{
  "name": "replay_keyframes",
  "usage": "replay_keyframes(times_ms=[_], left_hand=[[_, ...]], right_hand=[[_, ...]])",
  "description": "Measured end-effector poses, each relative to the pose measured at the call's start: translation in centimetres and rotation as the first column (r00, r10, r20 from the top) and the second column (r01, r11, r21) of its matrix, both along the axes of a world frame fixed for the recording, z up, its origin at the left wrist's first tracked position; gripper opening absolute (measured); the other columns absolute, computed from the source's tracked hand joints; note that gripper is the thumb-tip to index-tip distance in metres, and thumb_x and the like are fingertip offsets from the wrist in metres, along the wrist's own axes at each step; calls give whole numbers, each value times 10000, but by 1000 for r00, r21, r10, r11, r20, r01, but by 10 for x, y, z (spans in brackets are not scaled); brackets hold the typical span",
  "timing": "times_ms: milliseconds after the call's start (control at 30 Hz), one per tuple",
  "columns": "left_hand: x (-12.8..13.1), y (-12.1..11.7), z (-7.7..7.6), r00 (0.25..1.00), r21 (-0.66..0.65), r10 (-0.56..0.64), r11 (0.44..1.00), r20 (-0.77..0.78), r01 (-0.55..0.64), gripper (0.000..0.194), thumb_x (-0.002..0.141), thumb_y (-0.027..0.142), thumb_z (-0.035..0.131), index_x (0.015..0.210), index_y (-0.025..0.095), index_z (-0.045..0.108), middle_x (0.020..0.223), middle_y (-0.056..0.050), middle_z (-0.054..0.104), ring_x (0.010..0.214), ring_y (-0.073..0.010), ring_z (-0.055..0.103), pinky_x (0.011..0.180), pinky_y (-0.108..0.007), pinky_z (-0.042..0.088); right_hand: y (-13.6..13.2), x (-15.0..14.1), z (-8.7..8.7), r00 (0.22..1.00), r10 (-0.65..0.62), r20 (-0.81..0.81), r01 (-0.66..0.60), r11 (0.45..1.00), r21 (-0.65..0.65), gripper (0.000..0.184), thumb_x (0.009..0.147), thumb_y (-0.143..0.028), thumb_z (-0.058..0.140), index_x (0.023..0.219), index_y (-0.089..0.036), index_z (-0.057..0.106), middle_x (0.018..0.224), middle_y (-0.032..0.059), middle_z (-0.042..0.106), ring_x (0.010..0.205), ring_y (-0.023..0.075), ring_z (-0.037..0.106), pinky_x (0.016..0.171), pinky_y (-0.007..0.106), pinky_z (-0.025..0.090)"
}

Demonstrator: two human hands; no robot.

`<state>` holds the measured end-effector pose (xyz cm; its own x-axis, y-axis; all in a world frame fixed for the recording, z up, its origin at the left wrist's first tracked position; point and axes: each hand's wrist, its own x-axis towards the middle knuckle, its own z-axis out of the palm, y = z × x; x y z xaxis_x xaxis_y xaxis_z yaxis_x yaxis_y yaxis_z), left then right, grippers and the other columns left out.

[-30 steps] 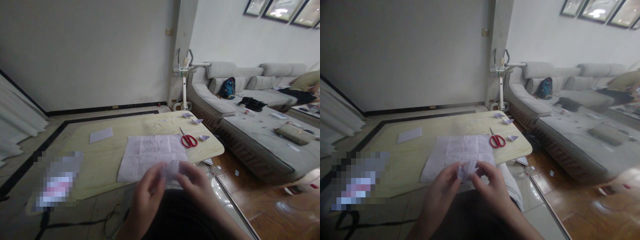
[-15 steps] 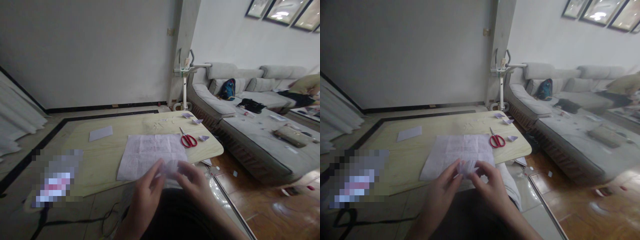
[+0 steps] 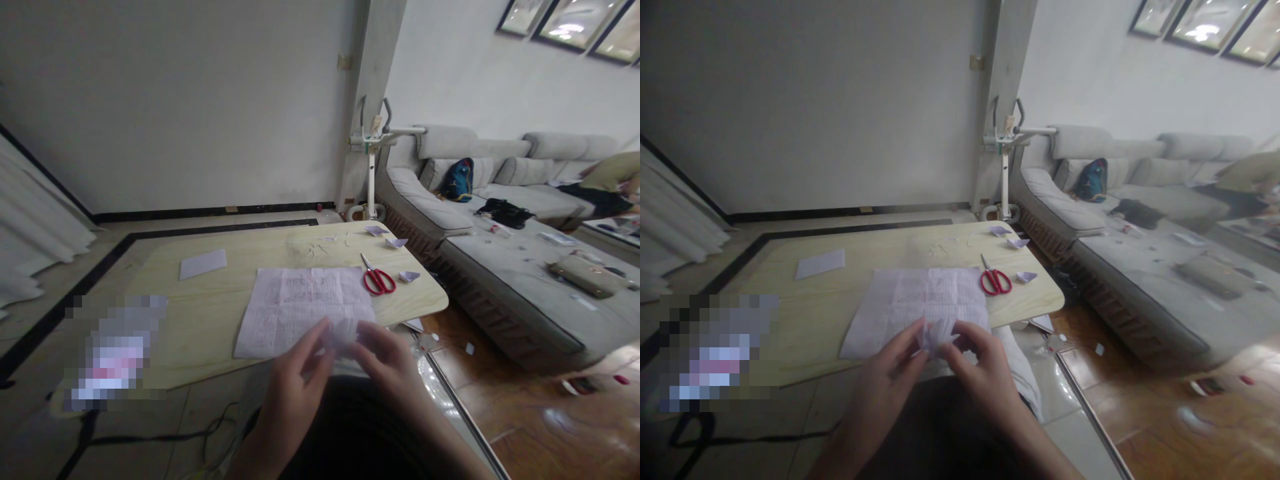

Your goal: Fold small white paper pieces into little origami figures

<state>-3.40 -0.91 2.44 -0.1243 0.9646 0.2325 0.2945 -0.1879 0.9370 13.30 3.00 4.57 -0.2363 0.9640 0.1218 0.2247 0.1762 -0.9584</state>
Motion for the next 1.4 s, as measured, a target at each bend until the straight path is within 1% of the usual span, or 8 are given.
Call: replay_keyframes(times_ms=[200, 533, 667, 767, 900, 1033, 1200, 1400], left_hand=[[0, 1, -3, 999, 19, 9, 1000, -32, -8, 356, 905, 217, 568, 1253, 177, 628, 1203, -95, 725, 1071, -228, 705, 851, -302, 618], [1, 3, -3, 999, 22, -6, 1000, -51, 7, 348, 900, 208, 579, 1243, 182, 634, 1197, -93, 729, 1057, -219, 711, 836, -283, 620], [1, 2, -4, 999, 23, 5, 1000, -41, -4, 340, 899, 210, 584, 1235, 193, 639, 1179, -86, 737, 1040, -222, 718, 823, -283, 624], [0, 2, -5, 999, 17, -7, 1000, -41, 8, 339, 905, 225, 584, 1240, 208, 633, 1180, -78, 737, 1051, -228, 713, 827, -292, 624], [-1, 1, -7, 998, 20, -2, 1000, -60, 4, 347, 910, 211, 558, 1251, 199, 623, 1206, -92, 724, 1083, -237, 698, 857, -322, 615], [0, 1, -7, 999, -1, -7, 1000, -34, 7, 353, 917, 201, 540, 1263, 202, 608, 1242, -93, 705, 1133, -246, 670, 900, -355, 598], [1, 2, -8, 1000, -38, -12, 999, 6, 13, 348, 927, 218, 537, 1270, 200, 591, 1274, -96, 687, 1177, -252, 641, 930, -358, 582], [3, 2, 0, 998, -109, 7, 994, 59, -1, 327, 908, 225, 558, 1227, 181, 613, 1250, -93, 702, 1159, -243, 652, 930, -324, 576]], right_hand=[[-1, -1, 2, 1000, -5, 22, 4, 1000, 8, 271, 819, -379, 697, 990, -174, 747, 833, 76, 749, 779, 247, 696, 712, 339, 566], [-1, 0, -5, 998, -34, 52, 33, 999, 11, 279, 816, -381, 685, 994, -172, 735, 837, 73, 735, 764, 233, 673, 689, 326, 547], [-1, -1, -4, 996, -27, 84, 24, 999, 36, 264, 820, -356, 677, 987, -157, 725, 791, 60, 711, 734, 219, 648, 686, 321, 523], [-2, -2, -2, 995, -34, 95, 27, 996, 79, 236, 824, -331, 677, 975, -155, 719, 769, 46, 701, 714, 204, 635, 685, 309, 505], [-2, -4, -2, 995, -27, 101, 17, 995, 98, 225, 827, -307, 687, 1000, -167, 721, 810, 42, 716, 722, 193, 636, 688, 296, 497], [-2, -4, -3, 993, -45, 113, 32, 993, 115, 198, 823, -307, 702, 973, -178, 714, 786, 31, 703, 719, 190, 637, 697, 297, 499], [-3, -5, -7, 990, -83, 116, 64, 985, 162, 182, 816, -324, 707, 941, -192, 695, 753, 21, 683, 691, 189, 629, 678, 304, 503], [-3, -3, -16, 992, -66, 108, 40, 973, 228, 192, 825, -292, 706, 989, -195, 681, 782, 20, 686, 696, 179, 625, 687, 299, 505]])
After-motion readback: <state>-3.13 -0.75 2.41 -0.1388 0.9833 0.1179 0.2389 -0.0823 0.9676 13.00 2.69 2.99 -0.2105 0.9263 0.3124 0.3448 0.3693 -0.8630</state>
